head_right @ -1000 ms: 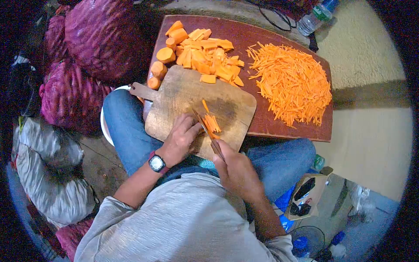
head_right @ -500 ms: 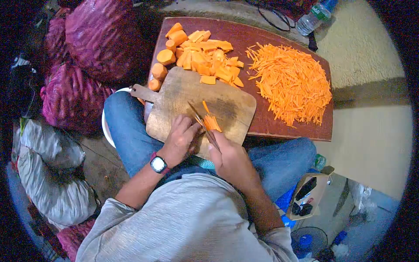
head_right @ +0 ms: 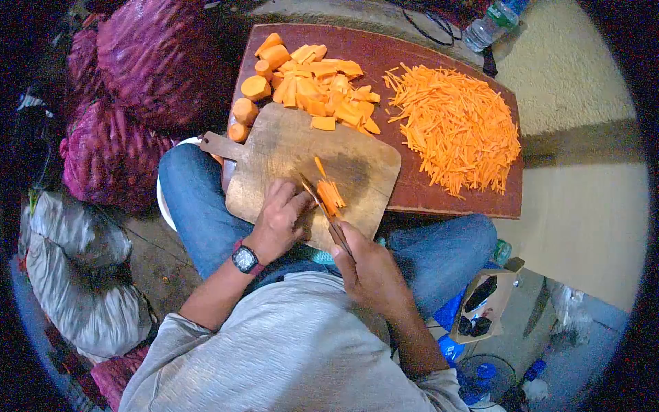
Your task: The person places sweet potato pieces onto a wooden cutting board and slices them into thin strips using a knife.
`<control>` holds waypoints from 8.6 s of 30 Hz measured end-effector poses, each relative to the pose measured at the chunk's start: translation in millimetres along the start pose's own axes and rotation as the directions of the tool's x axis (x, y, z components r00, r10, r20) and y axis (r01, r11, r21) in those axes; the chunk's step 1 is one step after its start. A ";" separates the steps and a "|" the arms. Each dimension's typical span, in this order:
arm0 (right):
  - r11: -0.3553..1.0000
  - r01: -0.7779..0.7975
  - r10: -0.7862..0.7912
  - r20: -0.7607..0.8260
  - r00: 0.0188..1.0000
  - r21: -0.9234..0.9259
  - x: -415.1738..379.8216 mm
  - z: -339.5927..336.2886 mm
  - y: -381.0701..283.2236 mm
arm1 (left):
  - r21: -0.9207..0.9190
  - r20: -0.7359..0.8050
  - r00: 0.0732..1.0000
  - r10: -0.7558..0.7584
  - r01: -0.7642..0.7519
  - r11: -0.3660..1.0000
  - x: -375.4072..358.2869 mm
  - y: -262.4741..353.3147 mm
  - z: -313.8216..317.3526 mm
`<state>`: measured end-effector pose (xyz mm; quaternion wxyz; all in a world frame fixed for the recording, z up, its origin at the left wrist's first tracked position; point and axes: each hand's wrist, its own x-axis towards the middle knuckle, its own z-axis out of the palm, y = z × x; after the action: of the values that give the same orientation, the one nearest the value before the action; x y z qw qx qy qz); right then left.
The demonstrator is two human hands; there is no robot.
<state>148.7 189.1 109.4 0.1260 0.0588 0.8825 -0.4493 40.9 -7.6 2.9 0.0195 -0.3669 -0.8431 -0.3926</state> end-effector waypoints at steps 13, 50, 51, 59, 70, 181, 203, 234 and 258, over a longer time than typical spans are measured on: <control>1.000 0.008 -0.008 -0.015 1.000 0.023 -8.2 -2.0 -0.8 | -0.010 -0.042 0.999 0.030 -0.030 0.999 -0.2 -2.4 -0.8; 0.994 -0.006 0.004 0.018 1.000 0.113 25.3 -2.1 1.0 | -0.021 -0.094 0.995 0.031 -0.033 0.999 3.4 0.2 4.2; 0.994 -0.007 0.005 0.017 1.000 0.112 25.6 -2.2 1.2 | -0.017 -0.088 0.996 0.025 -0.027 0.999 3.0 -0.4 4.6; 0.997 -0.002 0.003 -0.017 1.000 0.072 16.1 0.0 -1.9 | 0.002 -0.083 0.996 0.031 -0.031 1.000 2.7 -0.1 4.9; 0.999 -0.043 0.044 -0.027 0.999 0.026 -14.7 3.5 1.9 | 0.017 -0.088 0.994 0.059 -0.057 0.998 3.5 -0.3 3.9; 0.952 0.183 -0.139 -0.186 0.973 0.246 25.2 4.3 17.9 | 0.115 -0.193 0.976 0.099 -0.078 0.990 14.0 -2.3 8.1; 0.624 0.482 -0.587 0.038 0.809 -0.615 15.9 -4.1 41.1 | 0.189 0.210 0.976 0.049 -0.090 0.978 90.2 6.4 -41.6; 0.493 0.477 -0.560 0.153 0.814 -0.728 0.1 4.4 37.1 | 0.217 0.134 0.967 0.216 -0.242 0.946 100.5 2.4 -4.3; 0.996 0.011 -0.053 -0.500 0.864 -0.086 54.7 -103.1 98.4 | 0.267 -0.203 0.973 0.110 -0.053 0.962 100.8 -52.5 -28.2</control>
<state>100.0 329.9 76.0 -0.1128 0.1539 0.9031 -0.3846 -73.1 12.0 20.8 0.1750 -0.3511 -0.8641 -0.3153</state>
